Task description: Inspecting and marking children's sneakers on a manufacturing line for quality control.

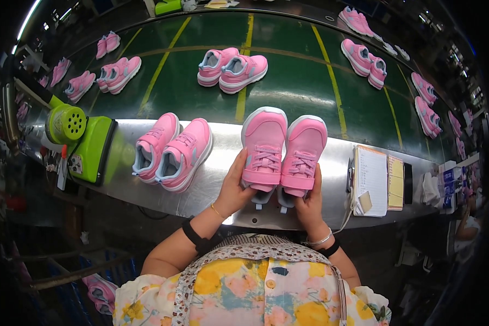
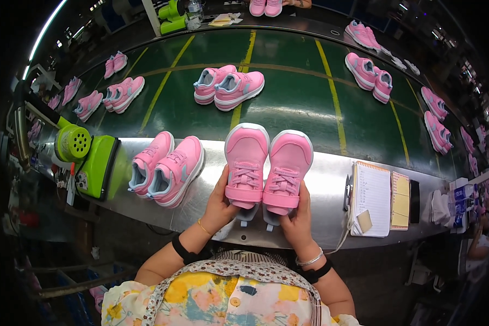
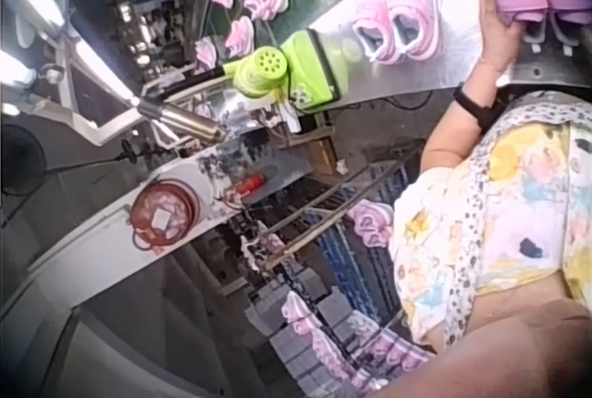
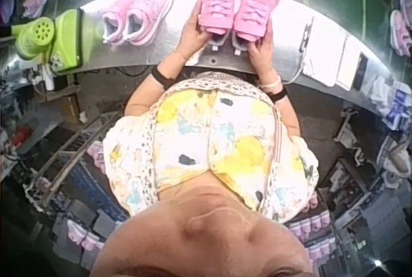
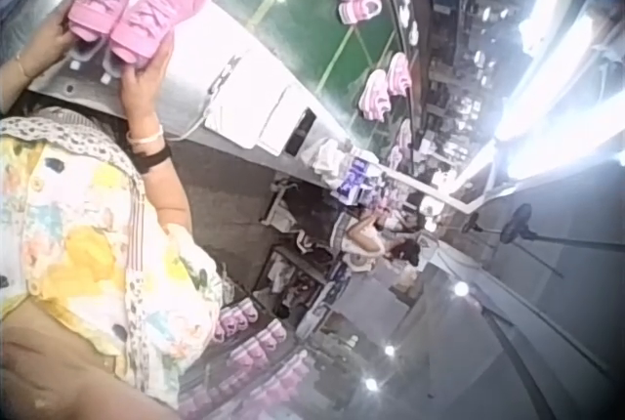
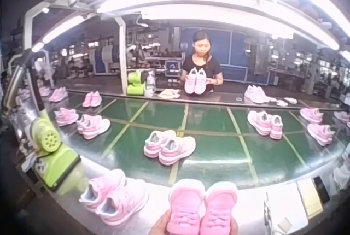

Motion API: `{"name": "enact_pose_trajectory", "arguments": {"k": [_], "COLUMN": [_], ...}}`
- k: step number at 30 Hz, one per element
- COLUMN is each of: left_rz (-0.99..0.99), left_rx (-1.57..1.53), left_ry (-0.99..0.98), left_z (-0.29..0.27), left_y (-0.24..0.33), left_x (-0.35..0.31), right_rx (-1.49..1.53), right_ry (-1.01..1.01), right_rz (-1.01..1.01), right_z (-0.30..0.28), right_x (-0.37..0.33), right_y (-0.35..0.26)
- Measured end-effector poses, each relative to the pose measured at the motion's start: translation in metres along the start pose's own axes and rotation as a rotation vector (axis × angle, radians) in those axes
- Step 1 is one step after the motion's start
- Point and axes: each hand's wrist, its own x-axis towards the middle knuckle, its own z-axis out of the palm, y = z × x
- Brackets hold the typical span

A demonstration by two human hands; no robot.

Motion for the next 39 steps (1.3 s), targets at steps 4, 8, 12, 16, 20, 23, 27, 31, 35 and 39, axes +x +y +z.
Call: {"name": "enact_pose_trajectory", "arguments": {"k": [4,8,12,16,20,23,27,31,35,39], "left_rz": [-0.080,-0.096,-0.083,-0.091,-0.252,-0.347,-0.412,-0.494,-0.497,-0.269], "left_rx": [-0.112,-0.170,-0.165,-0.067,0.046,0.206,0.294,0.379,0.281,0.343], "left_ry": [0.004,0.027,0.050,-0.017,-0.002,0.000,0.071,0.135,0.391,0.785], "left_z": [0.002,0.002,-0.007,-0.028,-0.045,-0.065,-0.091,-0.128,-0.219,-0.254], "left_y": [-0.002,-0.003,-0.007,0.010,0.040,0.050,0.036,0.040,0.031,0.040], "left_x": [0.002,0.002,-0.004,-0.004,-0.003,0.004,0.009,-0.004,-0.011,-0.017], "right_rx": [0.012,0.064,0.075,0.093,0.069,-0.097,-0.365,-0.322,0.097,-0.231], "right_ry": [0.005,0.007,-0.011,-0.003,-0.049,-0.144,-0.339,-0.479,-0.693,-0.750], "right_rz": [0.018,0.040,0.007,0.121,0.290,0.388,0.331,0.125,0.145,0.203], "right_z": [0.001,0.005,0.014,0.025,0.016,0.019,0.036,0.072,0.142,0.154], "right_x": [0.002,0.005,0.004,0.005,0.004,0.012,0.042,0.063,0.103,0.206], "right_y": [0.001,-0.001,-0.004,-0.032,-0.043,-0.052,-0.055,-0.047,-0.042,-0.049]}}
